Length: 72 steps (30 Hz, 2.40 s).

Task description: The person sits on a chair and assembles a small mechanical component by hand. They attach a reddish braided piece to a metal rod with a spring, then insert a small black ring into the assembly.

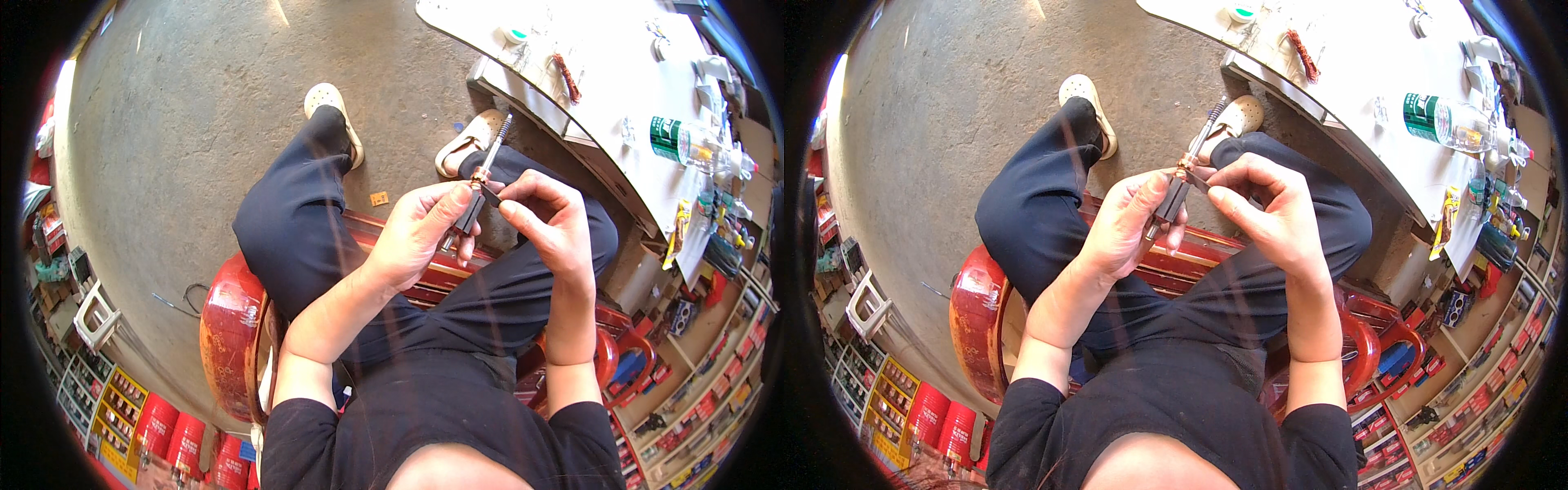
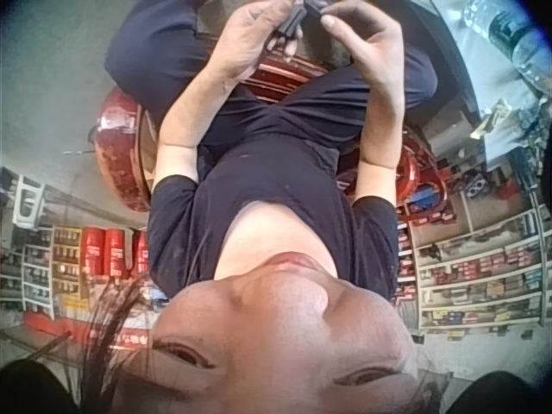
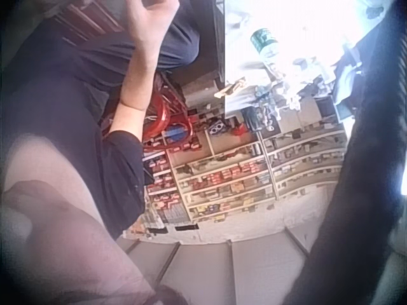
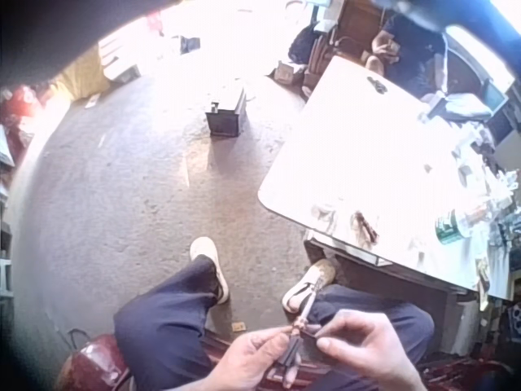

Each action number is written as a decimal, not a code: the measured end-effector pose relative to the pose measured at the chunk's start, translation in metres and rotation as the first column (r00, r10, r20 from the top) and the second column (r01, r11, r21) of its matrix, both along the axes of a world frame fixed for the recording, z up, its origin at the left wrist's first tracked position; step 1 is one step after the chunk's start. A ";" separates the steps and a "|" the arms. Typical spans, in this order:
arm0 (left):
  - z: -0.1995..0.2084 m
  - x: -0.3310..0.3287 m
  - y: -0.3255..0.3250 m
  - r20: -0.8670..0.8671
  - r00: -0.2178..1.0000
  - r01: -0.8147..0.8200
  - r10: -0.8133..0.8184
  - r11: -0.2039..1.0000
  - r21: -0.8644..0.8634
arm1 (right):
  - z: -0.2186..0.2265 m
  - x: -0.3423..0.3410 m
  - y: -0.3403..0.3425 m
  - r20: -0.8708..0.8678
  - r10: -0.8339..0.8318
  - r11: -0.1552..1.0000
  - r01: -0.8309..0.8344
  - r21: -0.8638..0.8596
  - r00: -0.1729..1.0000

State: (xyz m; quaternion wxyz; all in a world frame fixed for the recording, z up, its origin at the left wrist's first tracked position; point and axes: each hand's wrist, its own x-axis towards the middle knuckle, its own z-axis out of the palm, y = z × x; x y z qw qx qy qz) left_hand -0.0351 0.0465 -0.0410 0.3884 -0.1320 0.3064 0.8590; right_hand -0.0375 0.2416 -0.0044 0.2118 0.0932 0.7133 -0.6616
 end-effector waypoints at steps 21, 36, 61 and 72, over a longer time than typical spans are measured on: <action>0.001 -0.001 -0.003 0.042 0.999 -0.013 0.015 0.999 -0.034 | 0.014 0.002 -0.024 -0.412 0.141 0.879 0.078 0.471 0.900; -0.005 0.002 0.000 0.048 0.998 -0.042 0.041 0.999 0.026 | 0.004 0.014 -0.032 -0.544 0.101 0.815 0.244 0.525 0.833; 0.001 -0.005 -0.007 -0.058 0.992 0.097 -0.109 0.980 -0.172 | 0.020 -0.001 -0.016 -0.480 0.329 0.753 0.081 0.653 0.814; 0.007 -0.006 -0.007 0.013 0.999 0.042 -0.040 0.994 -0.106 | -0.001 0.012 -0.032 -0.546 0.075 0.838 0.244 0.488 0.835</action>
